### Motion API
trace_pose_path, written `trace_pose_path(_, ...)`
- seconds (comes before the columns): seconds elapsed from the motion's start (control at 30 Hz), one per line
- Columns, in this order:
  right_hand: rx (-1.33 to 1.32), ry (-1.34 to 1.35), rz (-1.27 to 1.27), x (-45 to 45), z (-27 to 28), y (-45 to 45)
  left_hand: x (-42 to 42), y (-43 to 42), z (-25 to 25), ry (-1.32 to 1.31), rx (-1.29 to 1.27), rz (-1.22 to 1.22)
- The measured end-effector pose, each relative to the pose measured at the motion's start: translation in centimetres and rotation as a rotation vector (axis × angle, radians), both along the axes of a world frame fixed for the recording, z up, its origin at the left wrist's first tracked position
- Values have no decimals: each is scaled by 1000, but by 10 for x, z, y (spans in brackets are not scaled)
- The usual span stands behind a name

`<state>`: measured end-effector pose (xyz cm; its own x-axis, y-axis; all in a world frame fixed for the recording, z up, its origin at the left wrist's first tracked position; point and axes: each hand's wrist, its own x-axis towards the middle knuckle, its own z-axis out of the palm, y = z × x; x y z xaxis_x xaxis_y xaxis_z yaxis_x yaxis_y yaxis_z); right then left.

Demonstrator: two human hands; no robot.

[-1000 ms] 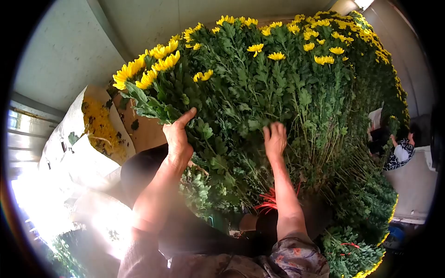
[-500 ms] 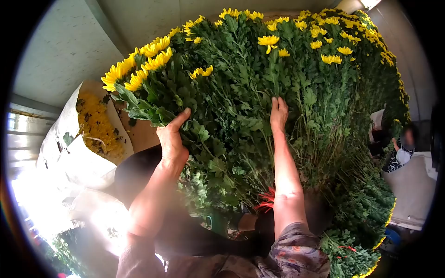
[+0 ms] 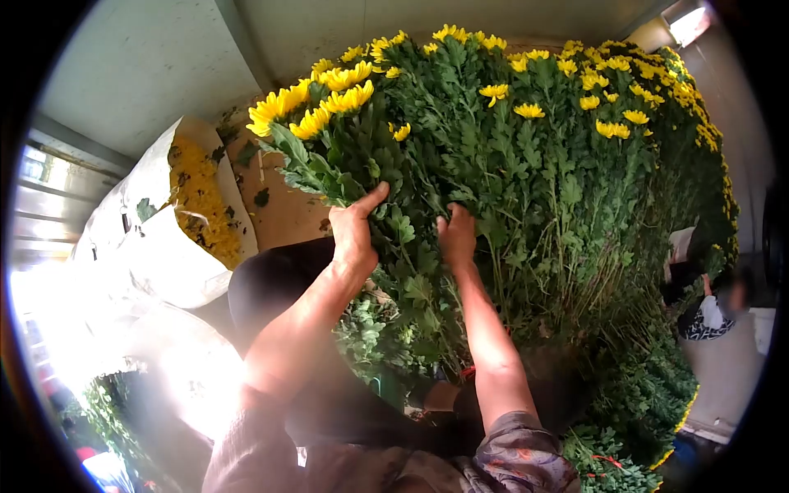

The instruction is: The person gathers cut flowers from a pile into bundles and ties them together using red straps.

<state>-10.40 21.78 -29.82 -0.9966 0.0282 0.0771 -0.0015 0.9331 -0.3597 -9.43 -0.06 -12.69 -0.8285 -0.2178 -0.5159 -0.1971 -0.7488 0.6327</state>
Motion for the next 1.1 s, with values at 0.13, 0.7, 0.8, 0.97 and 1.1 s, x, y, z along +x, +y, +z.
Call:
trace_pose_path(0.13, 148, -39, 12, -5, -20, 9, -2, 6, 6, 67, 18, -16)
trace_pose_path(0.7, -729, 228, 40, 94, 163, -61, 7, 24, -23, -66, -48, -231)
trace_pose_path(0.8, -547, -8, -15, 98, 186, -52, 8, 19, -24, 238, 218, -326)
trace_pose_path(0.97, -382, 166, 20, 114, 203, -53, 35, 29, 30, 483, -107, -539)
trace_pose_path(1.1, -356, 37, 86, 116, 199, -64, 27, 34, 39, 361, -184, -319)
